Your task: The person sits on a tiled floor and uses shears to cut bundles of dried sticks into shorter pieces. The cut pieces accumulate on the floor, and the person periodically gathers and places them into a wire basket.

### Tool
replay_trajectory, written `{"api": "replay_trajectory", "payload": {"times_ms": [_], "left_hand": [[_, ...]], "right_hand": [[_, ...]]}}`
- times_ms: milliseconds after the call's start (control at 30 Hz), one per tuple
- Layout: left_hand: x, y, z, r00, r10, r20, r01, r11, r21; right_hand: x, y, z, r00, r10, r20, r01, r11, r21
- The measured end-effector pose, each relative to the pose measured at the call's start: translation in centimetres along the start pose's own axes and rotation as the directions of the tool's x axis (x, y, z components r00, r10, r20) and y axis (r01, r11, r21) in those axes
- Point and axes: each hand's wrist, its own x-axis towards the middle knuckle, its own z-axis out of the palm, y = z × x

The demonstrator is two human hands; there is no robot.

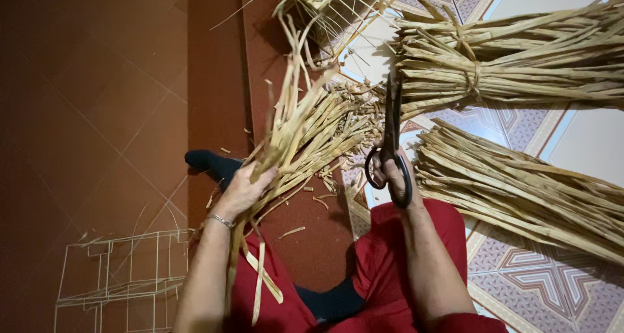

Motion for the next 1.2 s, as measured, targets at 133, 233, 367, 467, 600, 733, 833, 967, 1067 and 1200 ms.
{"api": "replay_trajectory", "payload": {"times_ms": [133, 233, 367, 467, 600, 733, 833, 967, 1067, 1200], "left_hand": [[-0.7, 0.1, 0.4, 0.993, 0.120, -0.011, -0.114, 0.960, 0.255], [-1.2, 0.1, 0.6, 0.999, 0.020, 0.032, -0.029, 0.960, 0.280], [-2.0, -0.1, 1.0, 0.976, 0.201, 0.081, -0.213, 0.961, 0.175], [-2.6, -0.6, 1.3, 0.986, 0.035, 0.164, -0.059, 0.988, 0.144], [-3.0, -1.9, 1.5, 0.973, 0.090, 0.213, -0.135, 0.968, 0.212], [-2.9, -3.2, 1.6, 0.961, 0.148, 0.236, -0.188, 0.970, 0.156], [-2.9, -3.6, 1.6, 0.962, 0.163, 0.220, -0.204, 0.963, 0.176], [-2.5, -3.7, 1.4, 0.974, -0.029, 0.223, -0.018, 0.979, 0.203], [-1.8, -3.5, 1.4, 0.970, -0.144, 0.197, 0.097, 0.969, 0.228], [-0.9, -3.5, 1.7, 0.995, 0.001, 0.104, -0.018, 0.987, 0.161]], "right_hand": [[-0.2, -1.0, -0.2, 1.000, -0.014, 0.013, 0.016, 0.986, -0.167], [0.2, -1.2, -0.8, 0.999, 0.033, -0.030, -0.043, 0.895, -0.445], [1.1, -1.2, -1.3, 0.983, -0.160, 0.086, 0.168, 0.623, -0.764], [1.8, -1.4, -1.2, 0.974, -0.194, 0.115, 0.207, 0.565, -0.798], [2.4, -2.5, -1.2, 0.979, -0.187, 0.078, 0.174, 0.577, -0.798], [2.5, -4.1, -1.5, 0.984, -0.132, 0.116, 0.172, 0.596, -0.784], [2.1, -4.4, -1.3, 0.994, -0.086, 0.074, 0.110, 0.575, -0.811], [1.8, -3.5, -0.4, 0.995, -0.012, -0.099, -0.080, 0.498, -0.864], [1.4, -3.2, 0.1, 0.984, -0.099, -0.147, -0.081, 0.484, -0.871], [0.4, -3.5, 0.2, 0.970, -0.225, -0.088, 0.052, 0.547, -0.835]]}}
